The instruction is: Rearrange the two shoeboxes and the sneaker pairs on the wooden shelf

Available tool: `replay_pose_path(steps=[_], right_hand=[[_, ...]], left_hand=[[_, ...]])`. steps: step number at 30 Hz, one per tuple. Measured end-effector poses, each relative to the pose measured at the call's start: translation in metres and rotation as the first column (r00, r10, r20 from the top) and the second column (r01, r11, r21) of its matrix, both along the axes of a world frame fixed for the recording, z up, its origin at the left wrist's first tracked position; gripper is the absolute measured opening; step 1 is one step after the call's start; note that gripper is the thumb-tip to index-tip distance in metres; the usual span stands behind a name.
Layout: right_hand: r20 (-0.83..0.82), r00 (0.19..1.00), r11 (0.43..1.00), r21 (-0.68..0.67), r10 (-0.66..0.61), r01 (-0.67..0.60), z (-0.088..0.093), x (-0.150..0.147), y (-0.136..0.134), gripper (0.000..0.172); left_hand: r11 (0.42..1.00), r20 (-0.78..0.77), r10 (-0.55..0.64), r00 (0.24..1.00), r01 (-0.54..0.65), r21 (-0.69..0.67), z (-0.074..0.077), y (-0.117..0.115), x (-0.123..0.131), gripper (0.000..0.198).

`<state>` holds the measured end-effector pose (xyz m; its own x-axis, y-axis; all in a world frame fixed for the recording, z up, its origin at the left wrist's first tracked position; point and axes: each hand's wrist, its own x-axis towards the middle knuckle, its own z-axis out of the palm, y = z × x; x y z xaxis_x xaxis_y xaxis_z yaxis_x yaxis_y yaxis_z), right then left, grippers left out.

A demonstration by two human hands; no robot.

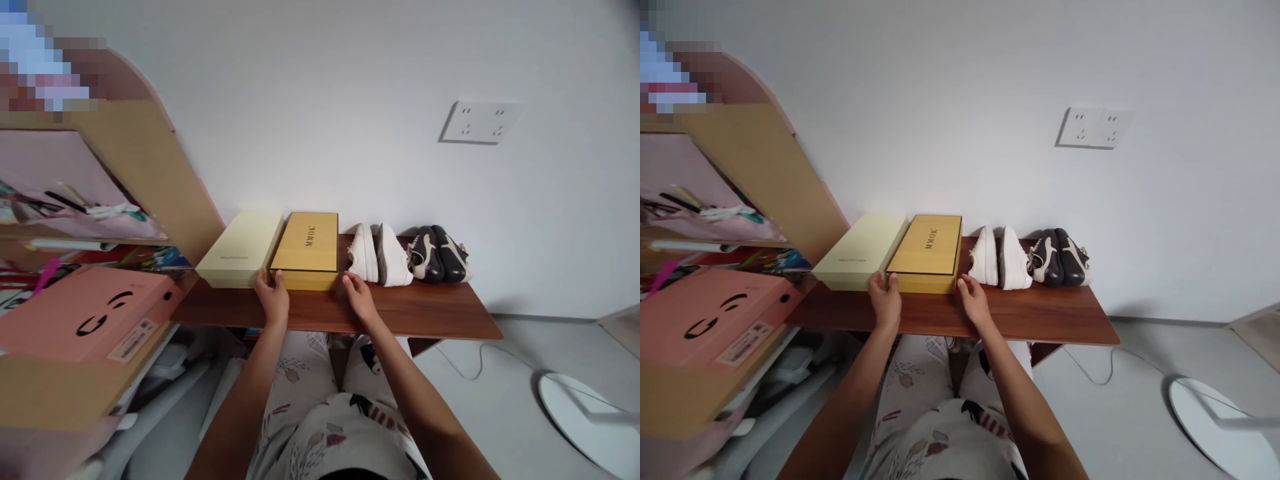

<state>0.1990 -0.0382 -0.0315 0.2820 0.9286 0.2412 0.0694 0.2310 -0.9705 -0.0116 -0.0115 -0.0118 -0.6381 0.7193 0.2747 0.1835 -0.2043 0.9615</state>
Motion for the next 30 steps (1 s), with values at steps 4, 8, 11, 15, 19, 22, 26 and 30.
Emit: replay_pose_path(steps=[4,8,11,15,19,22,26,30], right_hand=[[-0.052,0.939,0.94,0.031,-0.339,0.341,-0.006,0.056,-0.026,0.052],[-0.021,0.796,0.797,-0.021,-0.605,0.604,-0.018,0.112,-0.028,0.06],[0.036,0.861,0.858,-0.069,-0.508,0.509,-0.023,0.135,-0.016,0.062],[0.159,0.913,0.912,-0.111,-0.376,0.395,-0.02,0.144,0.001,0.066],[0.265,0.913,0.921,-0.154,-0.309,0.357,-0.009,0.15,0.012,0.078],[0.362,0.908,0.951,-0.14,-0.211,0.277,0.006,0.155,0.02,0.078],[0.68,0.72,0.969,-0.054,-0.141,0.241,0.031,0.158,0.027,0.062],[0.91,0.414,0.982,-0.04,-0.04,0.183,0.045,0.152,0.03,0.048]], left_hand=[[0.984,-0.158,-0.147,0.976,0.16,0.074,-0.012,-0.049,0.043,0.045],[0.825,-0.241,-0.554,0.797,0.564,-0.03,-0.028,-0.063,0.11,0.041],[0.812,-0.242,-0.582,0.776,0.573,-0.114,-0.032,-0.036,0.153,0.057],[0.834,-0.131,-0.535,0.834,0.498,-0.237,-0.027,0.016,0.184,0.076],[0.74,-0.004,-0.633,0.774,0.603,-0.298,-0.016,0.044,0.187,0.064],[0.751,-0.151,-0.641,0.752,0.576,-0.322,0.0,0.05,0.184,0.062],[0.786,-0.579,-0.616,0.534,0.461,-0.411,0.028,0.049,0.19,0.063],[0.802,-0.772,-0.579,0.262,0.354,-0.481,0.042,0.04,0.2,0.056]])
